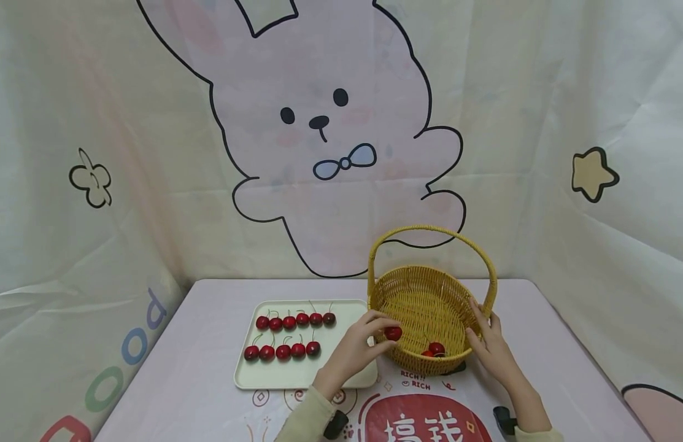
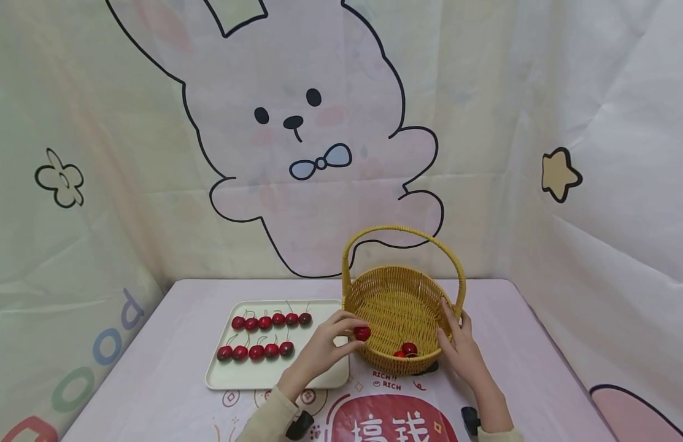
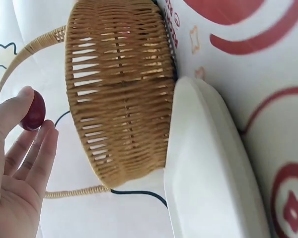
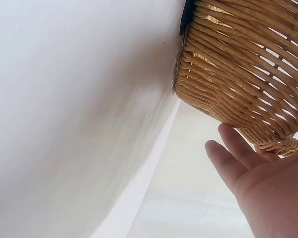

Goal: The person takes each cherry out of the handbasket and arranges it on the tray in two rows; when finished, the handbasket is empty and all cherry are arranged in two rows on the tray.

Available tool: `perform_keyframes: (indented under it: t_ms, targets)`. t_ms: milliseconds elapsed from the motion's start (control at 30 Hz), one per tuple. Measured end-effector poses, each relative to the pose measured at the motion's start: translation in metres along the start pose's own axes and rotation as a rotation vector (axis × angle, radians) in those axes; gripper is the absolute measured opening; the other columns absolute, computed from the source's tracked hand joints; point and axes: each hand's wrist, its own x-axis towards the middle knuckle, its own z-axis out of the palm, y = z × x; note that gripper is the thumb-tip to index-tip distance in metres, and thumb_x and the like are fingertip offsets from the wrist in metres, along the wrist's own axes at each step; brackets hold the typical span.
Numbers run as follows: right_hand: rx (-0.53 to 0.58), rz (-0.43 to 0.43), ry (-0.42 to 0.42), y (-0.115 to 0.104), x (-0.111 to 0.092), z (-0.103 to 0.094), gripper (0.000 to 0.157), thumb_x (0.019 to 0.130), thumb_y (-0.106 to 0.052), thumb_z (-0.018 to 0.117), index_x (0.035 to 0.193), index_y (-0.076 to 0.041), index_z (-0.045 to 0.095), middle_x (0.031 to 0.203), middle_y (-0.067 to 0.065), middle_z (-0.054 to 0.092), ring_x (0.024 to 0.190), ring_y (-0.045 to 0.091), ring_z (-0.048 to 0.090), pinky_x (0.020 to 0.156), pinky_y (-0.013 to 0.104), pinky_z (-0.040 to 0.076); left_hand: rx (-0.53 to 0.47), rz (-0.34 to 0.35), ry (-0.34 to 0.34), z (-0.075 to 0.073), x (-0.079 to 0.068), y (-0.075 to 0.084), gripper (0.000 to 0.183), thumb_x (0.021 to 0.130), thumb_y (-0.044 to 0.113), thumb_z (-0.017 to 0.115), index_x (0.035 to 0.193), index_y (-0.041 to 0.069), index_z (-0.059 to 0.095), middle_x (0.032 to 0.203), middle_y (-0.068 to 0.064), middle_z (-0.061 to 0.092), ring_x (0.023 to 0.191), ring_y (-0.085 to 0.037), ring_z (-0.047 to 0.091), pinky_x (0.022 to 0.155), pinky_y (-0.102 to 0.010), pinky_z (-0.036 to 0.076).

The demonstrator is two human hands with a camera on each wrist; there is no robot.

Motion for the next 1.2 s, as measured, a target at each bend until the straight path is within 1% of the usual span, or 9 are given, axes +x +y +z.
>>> perform_keyframes:
  t_ms: [167,267,400,533,633,733,800,933,1200]
  targets:
    - [-0.002,0.0,-0.001,0.001,0.0,0.001,0.063,0.096,-0.021,0.045,0.15,-0.02,0.013,0.143,0.034,0.013,0.113,0.064,0.035,0.074,0.076,0.035,0.021,-0.004,0.036,-0.008,-0.01,-0.006,0.033,0.084,0.023,0.067,0.116,0.016,0.062,0.109,0.006,0.055,0.094,-0.004,0.057,0.078,-0.019,0.051]
    - [0.002,-0.002,0.0,0.002,0.0,0.001,0.063,0.096,-0.021,0.046,0.15,-0.019,0.013,0.142,0.034,0.013,0.112,0.065,0.035,0.074,0.077,0.035,0.056,-0.016,0.058,-0.015,-0.016,-0.009,0.033,0.082,0.022,0.07,0.114,0.017,0.063,0.109,0.008,0.056,0.096,-0.004,0.056,0.078,-0.018,0.05]
    - [0.003,0.002,-0.001,0.001,0.0,0.002,0.062,0.097,-0.022,0.045,0.15,-0.019,0.013,0.142,0.034,0.013,0.112,0.065,0.035,0.074,0.077,0.035,0.089,-0.039,0.081,-0.025,-0.024,-0.012,0.033,0.08,0.021,0.072,0.111,0.019,0.064,0.107,0.009,0.057,0.094,-0.004,0.055,0.077,-0.021,0.05]
    - [-0.003,-0.005,0.01,0.001,-0.001,0.002,0.062,0.096,-0.02,0.046,0.15,-0.018,0.014,0.142,0.033,0.015,0.113,0.063,0.035,0.076,0.076,0.035,0.12,-0.063,0.094,-0.033,-0.03,-0.017,0.032,0.079,0.022,0.073,0.109,0.021,0.065,0.106,0.012,0.057,0.095,-0.003,0.054,0.081,-0.023,0.049]
    - [-0.007,-0.02,0.023,0.001,-0.001,0.002,0.063,0.095,-0.017,0.047,0.149,-0.017,0.016,0.142,0.032,0.017,0.113,0.062,0.036,0.076,0.075,0.035,0.174,-0.079,0.097,-0.039,-0.034,-0.021,0.033,0.077,0.023,0.075,0.108,0.021,0.065,0.106,0.013,0.057,0.098,-0.005,0.054,0.085,-0.025,0.048]
    - [-0.005,-0.025,0.025,0.001,-0.001,0.001,0.063,0.095,-0.017,0.047,0.149,-0.017,0.016,0.142,0.032,0.017,0.113,0.062,0.037,0.076,0.075,0.035,0.221,-0.106,0.089,-0.045,-0.038,-0.026,0.034,0.075,0.025,0.076,0.108,0.022,0.065,0.106,0.013,0.058,0.099,-0.006,0.054,0.086,-0.026,0.048]
    - [-0.004,-0.022,0.021,0.001,-0.001,0.001,0.063,0.095,-0.017,0.047,0.149,-0.017,0.016,0.142,0.032,0.017,0.113,0.062,0.037,0.076,0.075,0.036,0.234,-0.128,0.076,-0.048,-0.04,-0.029,0.034,0.076,0.026,0.076,0.108,0.022,0.065,0.105,0.013,0.058,0.098,-0.005,0.054,0.085,-0.026,0.048]
    - [0.002,-0.013,0.014,0.0,-0.001,0.0,0.063,0.095,-0.018,0.047,0.15,-0.019,0.014,0.142,0.032,0.016,0.113,0.062,0.037,0.076,0.075,0.035,0.262,-0.152,0.065,-0.054,-0.043,-0.037,0.033,0.076,0.028,0.076,0.106,0.022,0.065,0.104,0.014,0.06,0.096,-0.005,0.053,0.084,-0.026,0.048]
    - [-0.007,-0.005,0.006,-0.002,-0.001,-0.001,0.062,0.097,-0.021,0.045,0.15,-0.02,0.013,0.143,0.032,0.015,0.114,0.063,0.035,0.077,0.076,0.034,0.297,-0.199,0.077,-0.061,-0.05,-0.05,0.032,0.072,0.025,0.079,0.101,0.022,0.066,0.1,0.009,0.062,0.093,-0.009,0.056,0.081,-0.03,0.049]
